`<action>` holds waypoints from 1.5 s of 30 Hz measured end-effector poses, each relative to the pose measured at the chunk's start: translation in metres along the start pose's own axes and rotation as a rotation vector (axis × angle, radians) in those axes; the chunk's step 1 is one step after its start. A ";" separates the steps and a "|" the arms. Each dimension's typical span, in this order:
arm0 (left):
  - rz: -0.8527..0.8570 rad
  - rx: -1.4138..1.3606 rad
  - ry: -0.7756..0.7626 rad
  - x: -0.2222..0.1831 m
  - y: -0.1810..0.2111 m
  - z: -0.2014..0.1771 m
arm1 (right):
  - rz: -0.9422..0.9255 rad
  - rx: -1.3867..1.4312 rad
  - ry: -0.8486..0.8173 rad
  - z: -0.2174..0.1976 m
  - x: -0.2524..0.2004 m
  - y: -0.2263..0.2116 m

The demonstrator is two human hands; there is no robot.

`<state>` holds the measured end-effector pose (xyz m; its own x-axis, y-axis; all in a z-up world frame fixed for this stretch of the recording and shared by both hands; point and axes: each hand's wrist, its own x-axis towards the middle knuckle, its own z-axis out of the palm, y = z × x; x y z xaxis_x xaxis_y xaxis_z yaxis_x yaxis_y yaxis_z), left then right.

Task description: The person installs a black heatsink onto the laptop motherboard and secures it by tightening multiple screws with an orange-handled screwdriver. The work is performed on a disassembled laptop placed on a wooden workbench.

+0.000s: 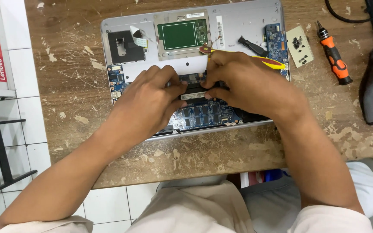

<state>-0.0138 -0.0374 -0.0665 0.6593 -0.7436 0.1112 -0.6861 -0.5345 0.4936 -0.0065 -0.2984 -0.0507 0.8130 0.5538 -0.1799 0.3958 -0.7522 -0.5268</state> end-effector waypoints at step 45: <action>0.059 0.127 0.093 -0.001 -0.005 0.016 | -0.422 0.370 0.487 -0.045 -0.053 0.030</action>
<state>-0.0156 -0.0408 -0.0829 0.6380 -0.7383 0.2189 -0.7542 -0.5417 0.3711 -0.0185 -0.3662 -0.0193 0.7552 0.4833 0.4428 0.6162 -0.2933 -0.7309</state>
